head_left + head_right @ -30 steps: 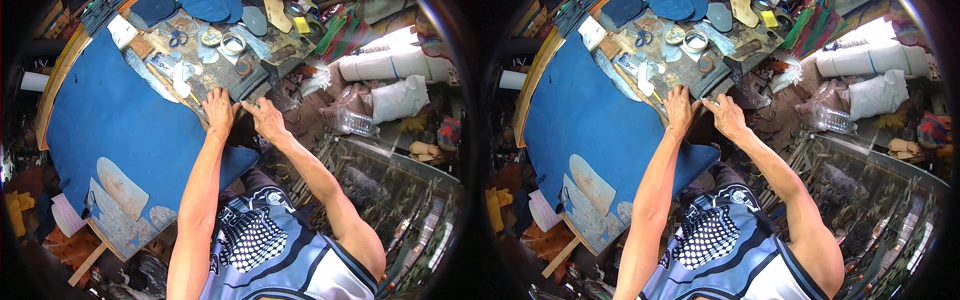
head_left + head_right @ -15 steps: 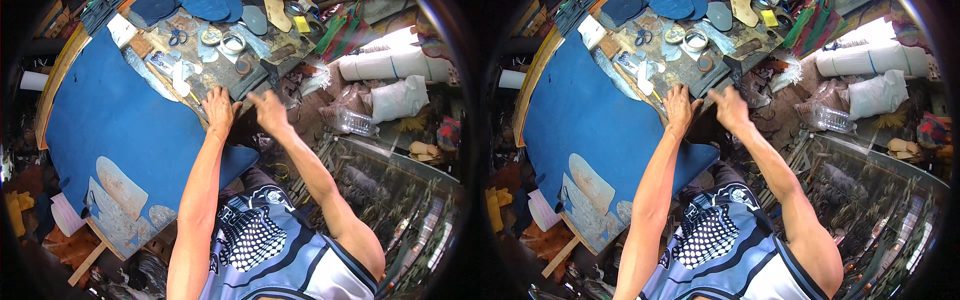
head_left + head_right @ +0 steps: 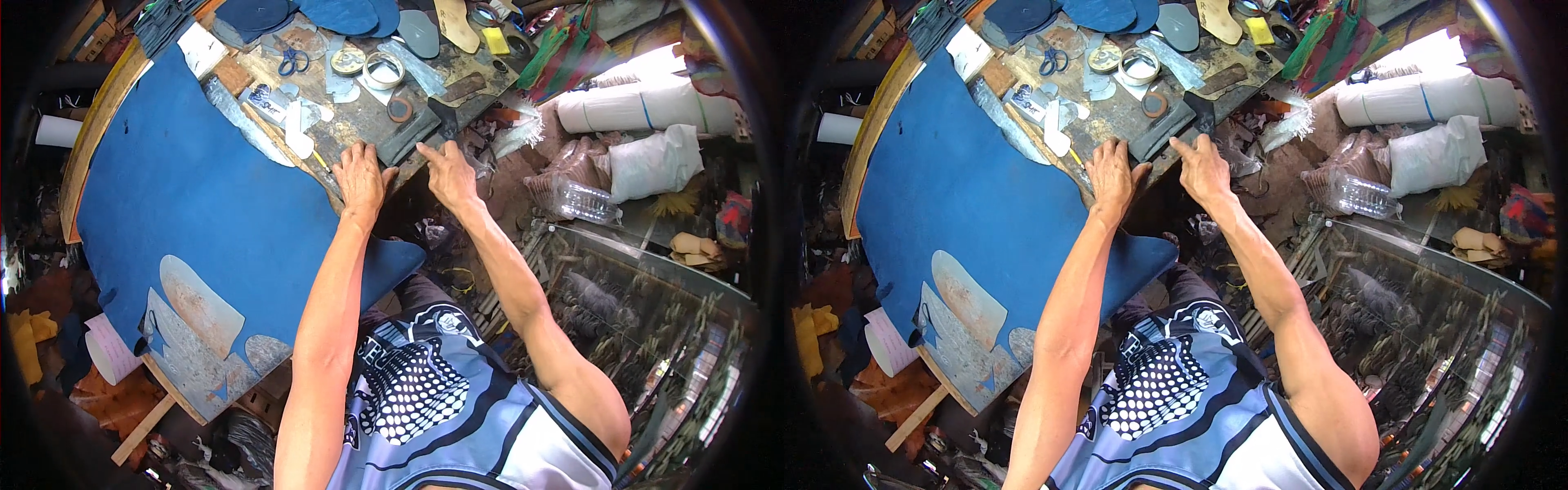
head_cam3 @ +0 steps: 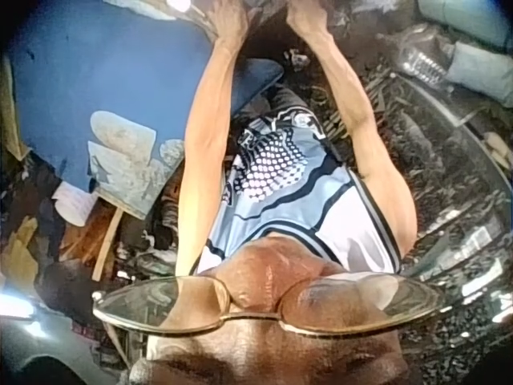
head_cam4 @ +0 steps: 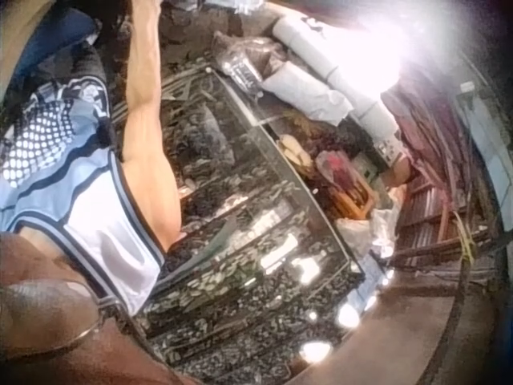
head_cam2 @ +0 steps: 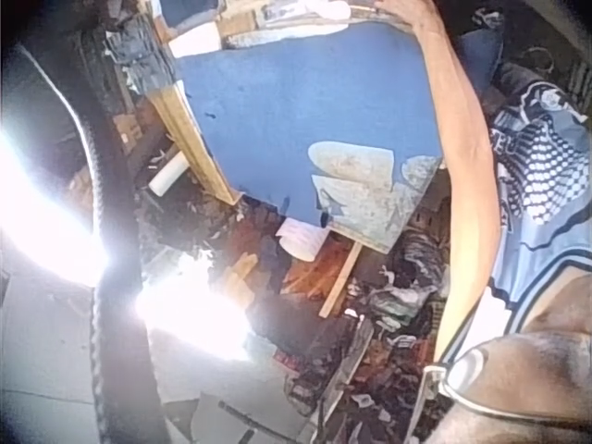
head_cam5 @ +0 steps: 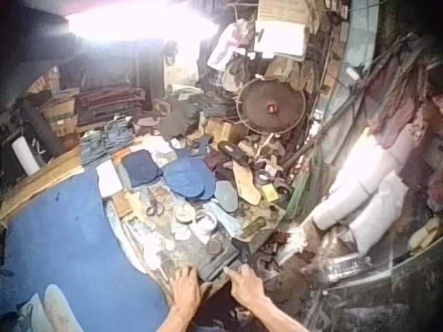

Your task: Cutting out shoe components from a blue synthetic material sheet using a utility knife and various templates.

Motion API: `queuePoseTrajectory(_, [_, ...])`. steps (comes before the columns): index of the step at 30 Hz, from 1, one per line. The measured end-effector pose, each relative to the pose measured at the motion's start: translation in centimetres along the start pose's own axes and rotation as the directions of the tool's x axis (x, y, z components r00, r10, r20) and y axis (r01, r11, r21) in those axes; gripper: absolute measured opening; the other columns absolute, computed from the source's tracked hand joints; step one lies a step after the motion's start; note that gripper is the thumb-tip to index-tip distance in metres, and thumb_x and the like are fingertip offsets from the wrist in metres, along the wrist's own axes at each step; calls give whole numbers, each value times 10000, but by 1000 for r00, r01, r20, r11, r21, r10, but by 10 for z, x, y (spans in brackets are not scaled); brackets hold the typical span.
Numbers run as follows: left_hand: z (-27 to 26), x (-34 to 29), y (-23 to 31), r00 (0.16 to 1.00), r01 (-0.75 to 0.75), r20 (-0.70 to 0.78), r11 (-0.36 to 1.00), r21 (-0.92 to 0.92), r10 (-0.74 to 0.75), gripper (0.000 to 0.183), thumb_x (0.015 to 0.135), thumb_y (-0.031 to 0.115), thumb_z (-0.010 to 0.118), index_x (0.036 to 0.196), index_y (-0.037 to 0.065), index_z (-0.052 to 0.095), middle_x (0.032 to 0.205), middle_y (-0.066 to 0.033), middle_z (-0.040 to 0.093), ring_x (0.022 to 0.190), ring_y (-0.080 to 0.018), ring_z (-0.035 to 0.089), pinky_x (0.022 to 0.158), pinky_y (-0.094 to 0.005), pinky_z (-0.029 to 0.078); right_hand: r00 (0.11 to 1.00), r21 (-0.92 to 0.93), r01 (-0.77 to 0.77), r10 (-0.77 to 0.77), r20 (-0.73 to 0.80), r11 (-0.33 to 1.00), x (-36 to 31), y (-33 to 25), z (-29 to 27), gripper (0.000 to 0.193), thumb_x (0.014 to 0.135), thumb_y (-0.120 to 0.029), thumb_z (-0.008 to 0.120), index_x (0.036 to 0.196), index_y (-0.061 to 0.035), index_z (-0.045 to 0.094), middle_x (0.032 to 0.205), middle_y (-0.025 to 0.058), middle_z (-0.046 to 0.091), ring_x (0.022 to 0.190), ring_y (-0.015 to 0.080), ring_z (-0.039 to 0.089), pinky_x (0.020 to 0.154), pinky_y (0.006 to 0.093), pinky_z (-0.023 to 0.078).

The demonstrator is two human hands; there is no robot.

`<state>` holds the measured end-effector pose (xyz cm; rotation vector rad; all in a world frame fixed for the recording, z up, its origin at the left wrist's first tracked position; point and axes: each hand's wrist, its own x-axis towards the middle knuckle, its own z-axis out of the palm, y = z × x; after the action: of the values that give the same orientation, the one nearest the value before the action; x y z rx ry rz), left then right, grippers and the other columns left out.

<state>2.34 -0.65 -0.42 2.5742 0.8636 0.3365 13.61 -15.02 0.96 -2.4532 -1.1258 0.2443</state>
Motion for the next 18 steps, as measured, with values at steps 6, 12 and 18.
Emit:
queuePoseTrajectory(6, [-1, 2, 0, 1000, 5, 8, 1000, 6, -5, 579, 732, 312, 817, 1202, 38, 619, 1286, -111, 552, 1194, -314, 493, 942, -469, 400, 999, 36, 32, -31, -29, 999, -1, 1, 4, 404, 848, -44, 582, 1170, -259, 692, 970, 141, 523, 915, 361, 590, 757, 465, 530])
queuePoseTrajectory(12, [-2, 2, -2, 1000, 16, 23, 1000, -11, -16, 577, 729, 321, 818, 1189, 34, 620, 1276, -110, 555, 1186, -314, 494, 932, -466, 400, 996, 9, 84, -84, -17, 996, -4, -3, -1, 400, 852, -43, 577, 1174, -248, 695, 950, 134, 529, 890, 351, 592, 714, 450, 524])
queuePoseTrajectory(18, [0, 1, -2, 1000, 2, -6, 1000, 1, -2, 569, 730, 314, 817, 1183, 34, 617, 1253, -109, 556, 1186, -314, 491, 932, -467, 398, 995, -3, 77, -77, 61, 997, -9, -9, 1, 397, 875, -61, 562, 1188, -270, 686, 971, 142, 540, 874, 355, 596, 734, 459, 532])
